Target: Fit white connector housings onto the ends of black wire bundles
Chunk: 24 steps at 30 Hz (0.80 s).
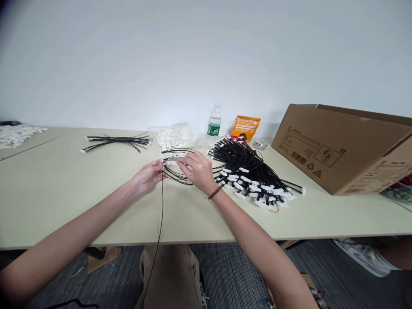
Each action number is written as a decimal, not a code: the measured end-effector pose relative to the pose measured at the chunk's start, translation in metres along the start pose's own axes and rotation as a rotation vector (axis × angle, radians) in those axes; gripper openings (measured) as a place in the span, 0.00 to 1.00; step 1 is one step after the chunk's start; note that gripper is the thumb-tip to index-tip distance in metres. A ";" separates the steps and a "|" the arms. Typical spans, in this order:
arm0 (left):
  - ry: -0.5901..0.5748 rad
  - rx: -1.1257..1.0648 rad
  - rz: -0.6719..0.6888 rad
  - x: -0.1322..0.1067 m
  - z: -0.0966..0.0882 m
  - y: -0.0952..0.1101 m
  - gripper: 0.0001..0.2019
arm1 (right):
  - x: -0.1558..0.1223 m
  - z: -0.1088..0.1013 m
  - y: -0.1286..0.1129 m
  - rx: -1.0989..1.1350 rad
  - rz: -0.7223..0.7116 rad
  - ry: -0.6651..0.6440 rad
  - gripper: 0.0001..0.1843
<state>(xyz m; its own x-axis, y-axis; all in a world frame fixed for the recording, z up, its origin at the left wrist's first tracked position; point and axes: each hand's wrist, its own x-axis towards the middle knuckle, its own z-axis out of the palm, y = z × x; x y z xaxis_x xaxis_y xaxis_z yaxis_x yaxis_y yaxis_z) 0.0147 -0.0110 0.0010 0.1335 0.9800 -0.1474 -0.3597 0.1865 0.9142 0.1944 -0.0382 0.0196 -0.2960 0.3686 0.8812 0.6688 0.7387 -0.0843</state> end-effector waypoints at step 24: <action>-0.019 0.019 0.002 -0.003 0.001 0.000 0.04 | -0.004 0.005 0.004 -0.046 -0.040 -0.056 0.10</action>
<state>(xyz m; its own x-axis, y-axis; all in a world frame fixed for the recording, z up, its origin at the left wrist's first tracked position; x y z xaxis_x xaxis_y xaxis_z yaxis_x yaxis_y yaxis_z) 0.0155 -0.0137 0.0015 0.1502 0.9789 -0.1382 -0.3424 0.1827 0.9216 0.1950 -0.0338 0.0138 -0.3599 0.3717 0.8558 0.6858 0.7273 -0.0275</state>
